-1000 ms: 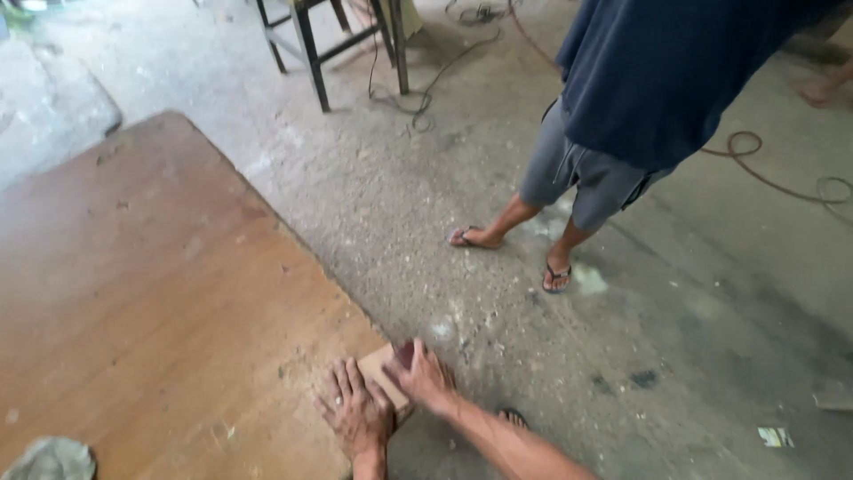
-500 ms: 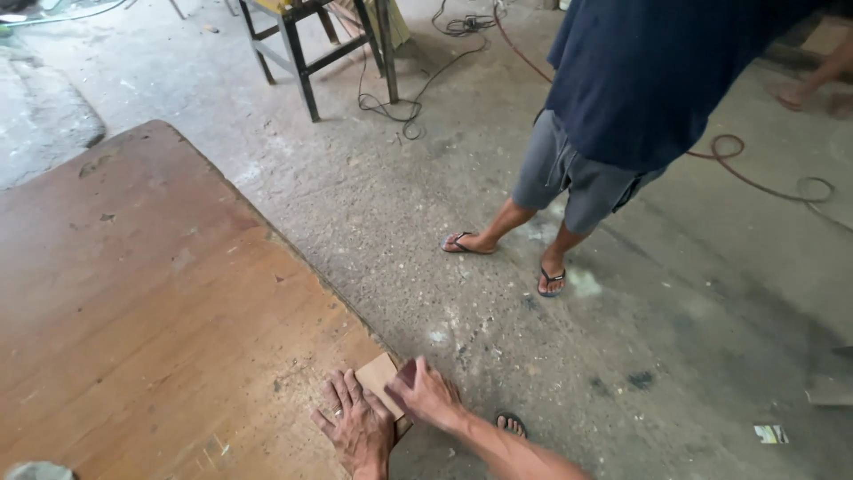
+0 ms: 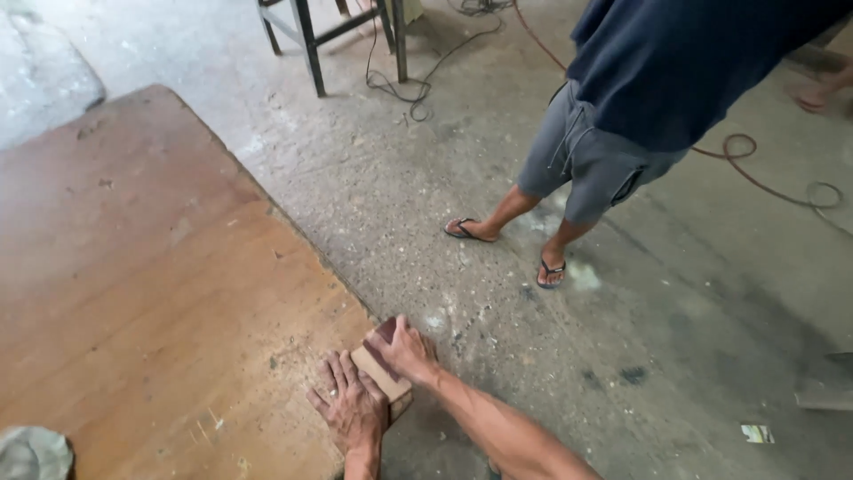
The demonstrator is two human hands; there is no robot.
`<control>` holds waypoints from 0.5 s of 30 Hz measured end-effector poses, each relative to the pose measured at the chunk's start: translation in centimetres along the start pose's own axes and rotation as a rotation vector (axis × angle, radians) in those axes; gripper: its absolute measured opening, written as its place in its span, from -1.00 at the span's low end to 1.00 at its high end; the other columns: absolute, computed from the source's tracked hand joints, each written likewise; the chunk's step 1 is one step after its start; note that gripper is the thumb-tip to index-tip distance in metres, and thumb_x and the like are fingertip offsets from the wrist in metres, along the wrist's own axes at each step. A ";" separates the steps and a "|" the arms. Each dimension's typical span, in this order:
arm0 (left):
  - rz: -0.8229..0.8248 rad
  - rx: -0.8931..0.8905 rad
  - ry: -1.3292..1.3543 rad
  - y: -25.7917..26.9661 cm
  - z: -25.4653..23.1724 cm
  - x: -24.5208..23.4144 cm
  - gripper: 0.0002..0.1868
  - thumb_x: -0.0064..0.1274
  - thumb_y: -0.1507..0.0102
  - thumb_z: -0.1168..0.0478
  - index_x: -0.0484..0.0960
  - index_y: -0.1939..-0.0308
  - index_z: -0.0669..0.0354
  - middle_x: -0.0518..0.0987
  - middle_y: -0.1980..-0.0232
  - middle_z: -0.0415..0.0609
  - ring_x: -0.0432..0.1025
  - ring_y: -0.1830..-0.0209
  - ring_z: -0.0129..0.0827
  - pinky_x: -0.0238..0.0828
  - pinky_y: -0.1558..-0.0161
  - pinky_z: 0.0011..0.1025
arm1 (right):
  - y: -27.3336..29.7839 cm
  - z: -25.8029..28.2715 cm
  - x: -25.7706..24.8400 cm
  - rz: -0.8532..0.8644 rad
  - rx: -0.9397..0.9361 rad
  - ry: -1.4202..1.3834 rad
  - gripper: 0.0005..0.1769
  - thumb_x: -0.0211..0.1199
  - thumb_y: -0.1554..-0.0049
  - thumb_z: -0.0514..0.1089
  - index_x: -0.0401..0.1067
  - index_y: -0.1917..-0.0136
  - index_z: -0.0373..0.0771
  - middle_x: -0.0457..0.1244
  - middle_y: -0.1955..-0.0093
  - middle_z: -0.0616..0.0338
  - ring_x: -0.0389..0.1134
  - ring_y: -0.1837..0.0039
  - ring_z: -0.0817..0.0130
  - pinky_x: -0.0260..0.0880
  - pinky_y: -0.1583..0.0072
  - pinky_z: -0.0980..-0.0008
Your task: Manual sanding of a small rectangular wooden piece using sandpaper to smooth its surfaces and edges.
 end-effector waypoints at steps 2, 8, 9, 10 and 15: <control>0.040 -0.008 0.077 -0.4 -0.2 0.0 -0.33 -0.48 -0.36 -0.07 0.15 -0.56 -0.05 0.03 -0.67 -0.20 -0.14 -0.68 -0.34 -0.47 -0.56 0.15 | 0.7 -1.4 0.5 -0.058 -0.004 0.017 -0.10 -0.16 -0.08 0.69 0.12 -0.18 -0.16 0.38 0.15 0.00 0.43 0.22 0.00 0.40 0.22 0.02; -0.061 0.016 -0.004 0.1 -0.1 -0.8 -0.29 -0.29 -0.28 -0.05 0.27 -0.54 0.00 0.19 -0.63 -0.13 0.01 -0.66 -0.34 -0.30 -0.58 0.14 | 1.0 -4.3 2.8 0.010 0.046 -0.009 0.02 -0.15 0.02 0.74 0.11 -0.23 -0.18 0.37 0.07 -0.01 0.43 0.14 -0.03 0.42 0.12 -0.07; -0.077 0.021 -0.008 0.4 0.0 -0.9 -0.29 -0.30 -0.28 -0.03 0.28 -0.53 0.01 0.22 -0.62 -0.09 0.04 -0.66 -0.34 -0.26 -0.58 0.14 | 0.2 -4.8 3.5 0.011 -0.052 -0.054 0.28 -0.22 0.09 0.80 -0.05 -0.39 -0.36 0.21 0.33 0.21 0.23 0.37 0.29 0.17 0.37 0.25; -0.108 0.030 -0.003 -0.4 -0.2 -0.7 -0.29 -0.31 -0.28 -0.01 0.30 -0.53 0.03 0.26 -0.61 -0.06 0.07 -0.65 -0.33 -0.22 -0.57 0.14 | -1.5 -4.9 3.8 -0.002 -0.160 -0.095 0.56 -0.28 0.16 0.86 -0.21 -0.55 -0.53 0.05 0.58 0.44 0.04 0.61 0.61 -0.07 0.63 0.57; -0.149 0.016 -0.046 0.5 -0.3 -1.6 -0.33 -0.31 -0.30 0.00 0.35 -0.51 -0.01 0.33 -0.58 -0.08 0.16 -0.61 -0.35 -0.20 -0.59 0.10 | -1.3 -6.0 5.2 -0.009 -0.129 -0.061 0.11 -0.17 -0.06 0.72 0.02 -0.33 -0.35 0.15 0.38 0.28 0.16 0.43 0.37 0.15 0.47 0.32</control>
Point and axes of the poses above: each hand's wrist, its own y-axis away from the middle knuckle, its own x-axis out of the palm, z = x × y, the point moved 1 cm from there along -y, towards the middle knuckle
